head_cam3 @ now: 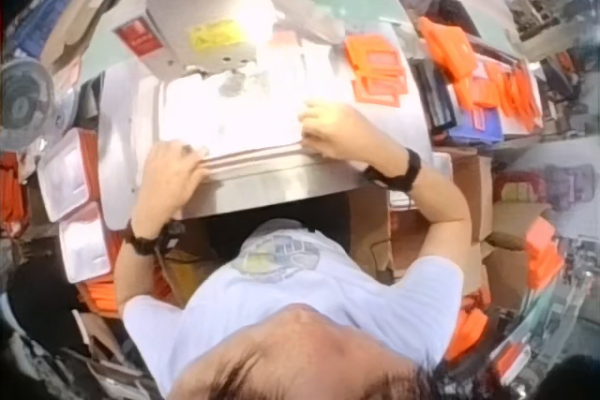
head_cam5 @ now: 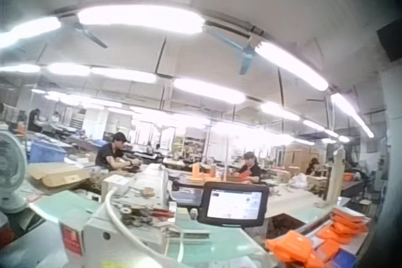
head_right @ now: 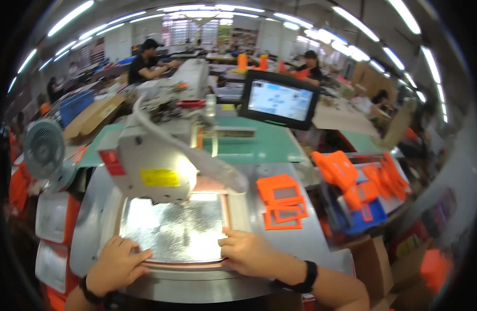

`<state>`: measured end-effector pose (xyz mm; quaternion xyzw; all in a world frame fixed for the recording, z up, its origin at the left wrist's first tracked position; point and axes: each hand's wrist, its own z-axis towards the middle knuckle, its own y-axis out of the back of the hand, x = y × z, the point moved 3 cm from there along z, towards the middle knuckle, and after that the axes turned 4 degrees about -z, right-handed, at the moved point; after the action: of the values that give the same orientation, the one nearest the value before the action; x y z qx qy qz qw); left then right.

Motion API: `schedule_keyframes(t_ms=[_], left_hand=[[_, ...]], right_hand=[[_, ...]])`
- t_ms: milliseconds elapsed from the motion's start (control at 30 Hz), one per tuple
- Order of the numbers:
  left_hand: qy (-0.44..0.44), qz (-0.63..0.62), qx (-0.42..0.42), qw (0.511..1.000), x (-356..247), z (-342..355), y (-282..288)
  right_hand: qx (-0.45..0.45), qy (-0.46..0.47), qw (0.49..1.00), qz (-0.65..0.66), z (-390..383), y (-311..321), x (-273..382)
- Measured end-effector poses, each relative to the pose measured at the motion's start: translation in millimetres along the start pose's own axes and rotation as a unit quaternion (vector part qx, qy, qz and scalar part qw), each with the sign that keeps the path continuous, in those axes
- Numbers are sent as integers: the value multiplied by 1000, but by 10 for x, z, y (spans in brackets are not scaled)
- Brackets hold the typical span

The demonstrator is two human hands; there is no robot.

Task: Operating an industrial sewing machine to assemble orange leather pouches and components.

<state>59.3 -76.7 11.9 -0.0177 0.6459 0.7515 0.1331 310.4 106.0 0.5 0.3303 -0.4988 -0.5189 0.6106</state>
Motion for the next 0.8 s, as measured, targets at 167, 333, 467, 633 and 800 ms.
schedule_keyframes(t_ms=[167, 333, 467, 633, 800], left_hand=[[-64, 8, -7, 998, 184, 401, -21], [-115, -49, 4, 992, 372, 756, -286], [-94, -33, 95, 990, 406, 997, -286], [-91, -89, 139, 982, 497, 1117, -287], [-105, -73, 101, 987, 471, 1091, -272]], right_hand=[[23, -22, 999, -26, 57, 43, 72], [33, -31, 998, -45, 89, 35, 101], [38, -32, 998, -44, 91, 43, 84], [38, -34, 997, -50, 97, 60, 103], [34, -41, 997, -48, 85, 42, 93]])
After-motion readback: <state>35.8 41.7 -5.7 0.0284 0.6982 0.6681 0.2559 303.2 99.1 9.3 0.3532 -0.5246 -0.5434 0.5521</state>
